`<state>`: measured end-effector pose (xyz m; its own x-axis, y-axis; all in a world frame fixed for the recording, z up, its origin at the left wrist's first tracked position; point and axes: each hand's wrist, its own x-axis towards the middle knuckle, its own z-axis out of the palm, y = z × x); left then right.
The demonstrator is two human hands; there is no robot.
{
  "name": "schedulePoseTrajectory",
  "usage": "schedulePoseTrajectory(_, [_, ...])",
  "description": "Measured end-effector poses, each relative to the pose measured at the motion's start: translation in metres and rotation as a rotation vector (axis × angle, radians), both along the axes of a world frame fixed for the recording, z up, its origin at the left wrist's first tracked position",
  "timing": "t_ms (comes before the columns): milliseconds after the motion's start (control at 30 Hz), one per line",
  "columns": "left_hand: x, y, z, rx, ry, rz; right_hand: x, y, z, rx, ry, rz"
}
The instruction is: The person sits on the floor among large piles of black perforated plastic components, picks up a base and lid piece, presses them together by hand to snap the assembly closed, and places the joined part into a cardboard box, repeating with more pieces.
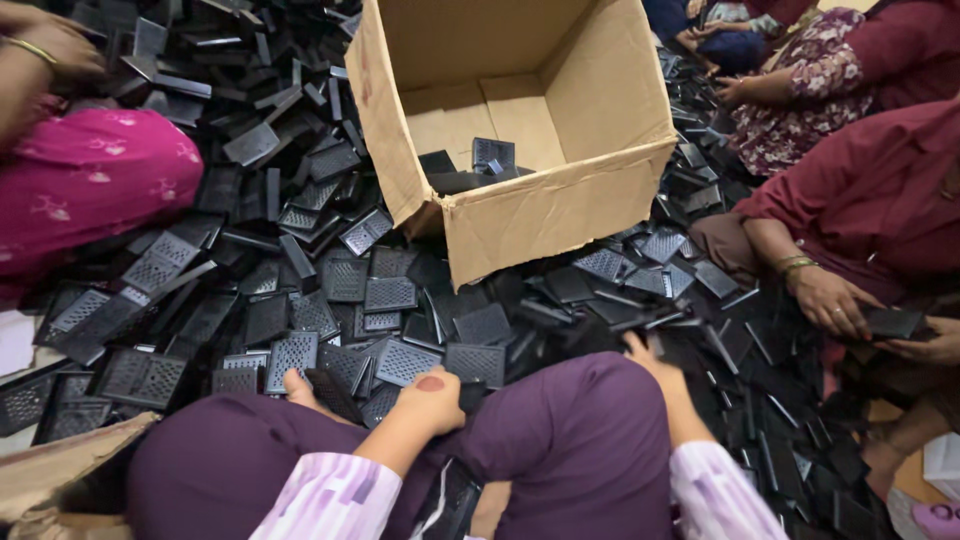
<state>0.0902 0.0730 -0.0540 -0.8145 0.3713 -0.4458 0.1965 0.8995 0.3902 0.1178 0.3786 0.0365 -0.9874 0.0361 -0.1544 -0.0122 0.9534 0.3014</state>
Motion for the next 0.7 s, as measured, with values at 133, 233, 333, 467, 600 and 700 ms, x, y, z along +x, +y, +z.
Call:
schedulePoseTrajectory(133, [-0.010, 0.000, -0.009, 0.040, 0.013, -0.033, -0.034, 0.001, 0.021, 0.005, 0.305, -0.016])
schedulePoseTrajectory(233, [-0.016, -0.008, -0.010, 0.145, -0.031, 0.033, -0.063, -0.012, 0.025, -0.233, 0.560, -0.051])
schedulePoseTrajectory(333, [-0.024, -0.017, -0.005, 0.197, 0.138, 0.087, -0.093, -0.036, 0.023, -0.494, 0.638, 0.034])
schedulePoseTrajectory(467, [-0.032, -0.033, 0.009, 0.419, 0.262, 0.320, -0.111, -0.086, 0.006, -0.587, 0.365, 0.220])
schedulePoseTrajectory(600, [-0.036, -0.047, 0.015, 0.634, 0.127, 0.685, -0.113, -0.121, -0.019, -0.520, 0.195, 0.090])
schedulePoseTrajectory(700, [-0.038, -0.052, 0.011, 0.854, 0.054, 0.776, -0.113, -0.127, -0.029, -0.616, 0.279, 0.125])
